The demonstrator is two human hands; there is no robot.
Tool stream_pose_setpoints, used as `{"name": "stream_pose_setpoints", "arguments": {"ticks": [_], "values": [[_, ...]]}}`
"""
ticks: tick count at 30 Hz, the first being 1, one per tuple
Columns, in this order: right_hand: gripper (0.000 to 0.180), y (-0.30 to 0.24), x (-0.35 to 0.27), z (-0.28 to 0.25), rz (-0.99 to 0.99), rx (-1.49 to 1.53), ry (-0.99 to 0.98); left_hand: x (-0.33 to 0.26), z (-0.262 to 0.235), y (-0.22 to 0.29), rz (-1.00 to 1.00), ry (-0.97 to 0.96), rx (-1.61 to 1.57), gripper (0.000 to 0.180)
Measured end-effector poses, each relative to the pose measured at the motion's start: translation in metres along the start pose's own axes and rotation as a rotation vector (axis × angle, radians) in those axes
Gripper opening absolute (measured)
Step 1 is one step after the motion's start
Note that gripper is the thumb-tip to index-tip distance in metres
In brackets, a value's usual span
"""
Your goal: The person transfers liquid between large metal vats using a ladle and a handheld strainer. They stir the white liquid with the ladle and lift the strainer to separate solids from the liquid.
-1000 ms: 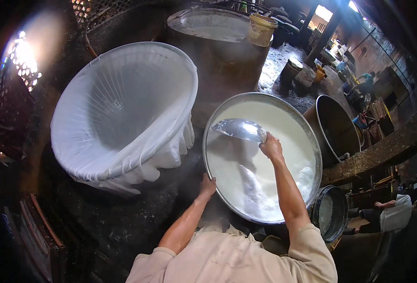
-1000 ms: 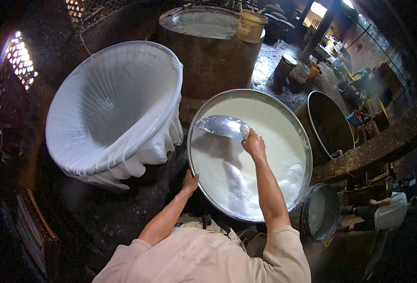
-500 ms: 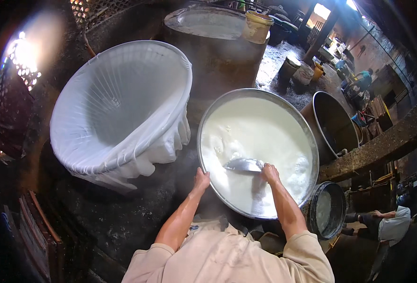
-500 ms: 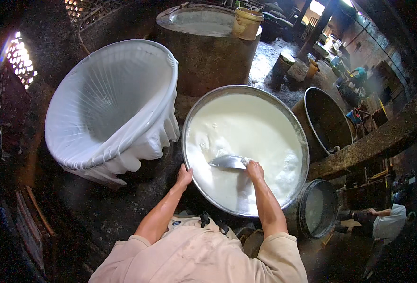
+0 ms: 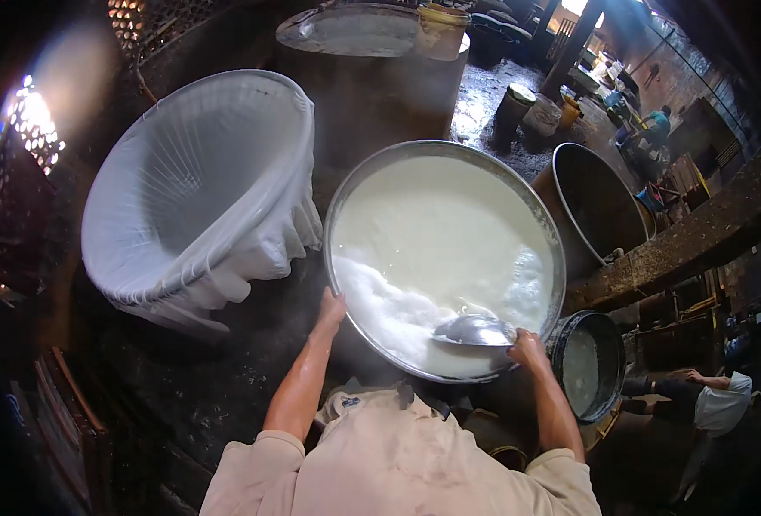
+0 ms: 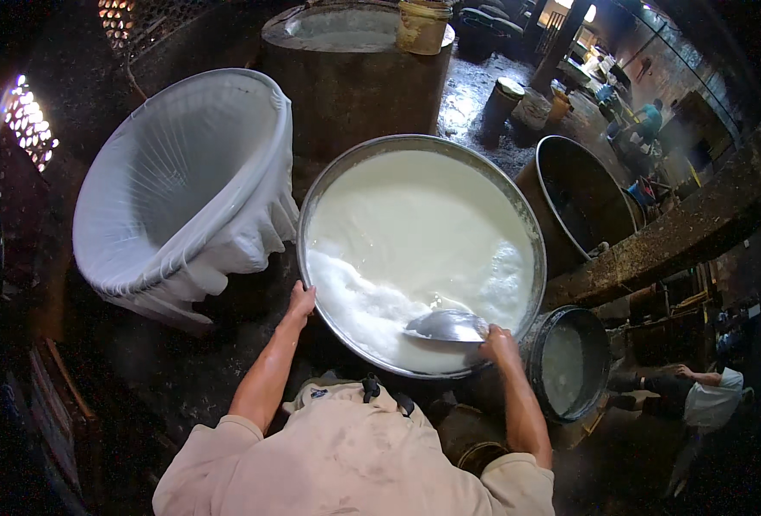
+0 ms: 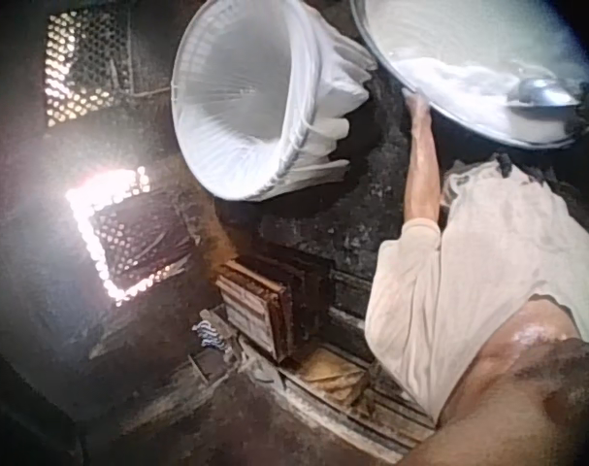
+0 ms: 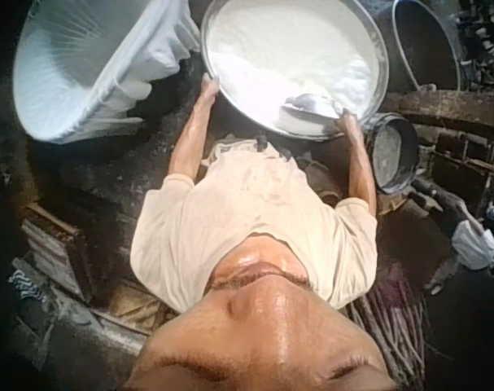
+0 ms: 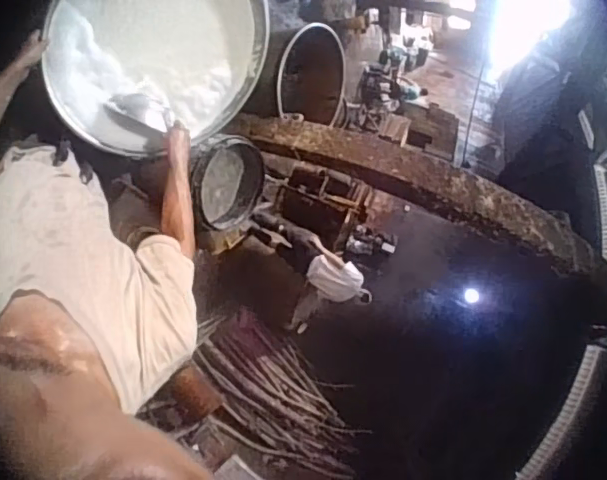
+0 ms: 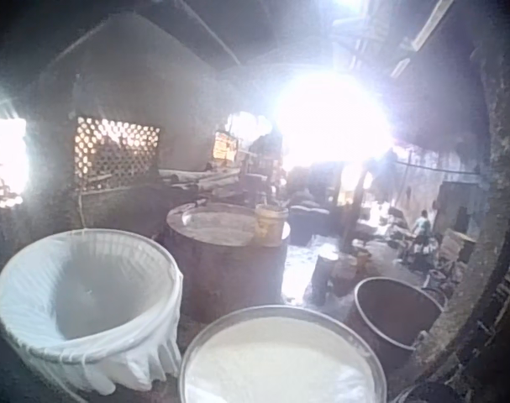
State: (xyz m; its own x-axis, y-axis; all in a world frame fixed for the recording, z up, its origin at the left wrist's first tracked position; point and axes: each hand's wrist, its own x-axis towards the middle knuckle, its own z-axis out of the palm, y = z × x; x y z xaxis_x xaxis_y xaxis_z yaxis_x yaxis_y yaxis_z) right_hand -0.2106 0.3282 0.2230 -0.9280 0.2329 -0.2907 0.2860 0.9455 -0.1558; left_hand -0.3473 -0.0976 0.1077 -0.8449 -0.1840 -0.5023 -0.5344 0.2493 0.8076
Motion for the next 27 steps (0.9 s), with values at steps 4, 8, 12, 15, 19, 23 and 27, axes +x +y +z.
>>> {"name": "stream_pose_setpoints", "arguments": {"ticks": [4,8,12,15,19,23,27], "values": [[0.042,0.038,-0.013,-0.052,-0.024,0.009,0.080,-0.006,0.005,0.003,0.035,0.077,0.071,0.043],[0.041,0.052,-0.009,-0.115,-0.115,0.100,0.124,-0.022,0.003,0.017,0.033,0.178,0.131,0.039],[0.033,0.072,0.030,-0.125,-0.027,0.193,0.359,-0.035,0.004,0.032,0.031,0.191,0.122,0.044],[0.036,0.075,0.076,-0.096,0.051,0.219,0.485,-0.034,0.008,0.033,0.030,0.183,0.089,0.045],[0.031,0.090,0.130,-0.040,0.229,0.173,0.374,-0.020,0.011,0.025,0.025,0.158,0.099,0.042],[0.022,0.051,0.138,0.005,0.126,0.394,0.275,0.000,-0.009,-0.007,0.013,0.208,0.041,0.042],[0.022,0.066,0.129,0.046,0.059,0.348,0.299,-0.009,0.014,0.016,0.024,0.174,0.089,0.042]]}}
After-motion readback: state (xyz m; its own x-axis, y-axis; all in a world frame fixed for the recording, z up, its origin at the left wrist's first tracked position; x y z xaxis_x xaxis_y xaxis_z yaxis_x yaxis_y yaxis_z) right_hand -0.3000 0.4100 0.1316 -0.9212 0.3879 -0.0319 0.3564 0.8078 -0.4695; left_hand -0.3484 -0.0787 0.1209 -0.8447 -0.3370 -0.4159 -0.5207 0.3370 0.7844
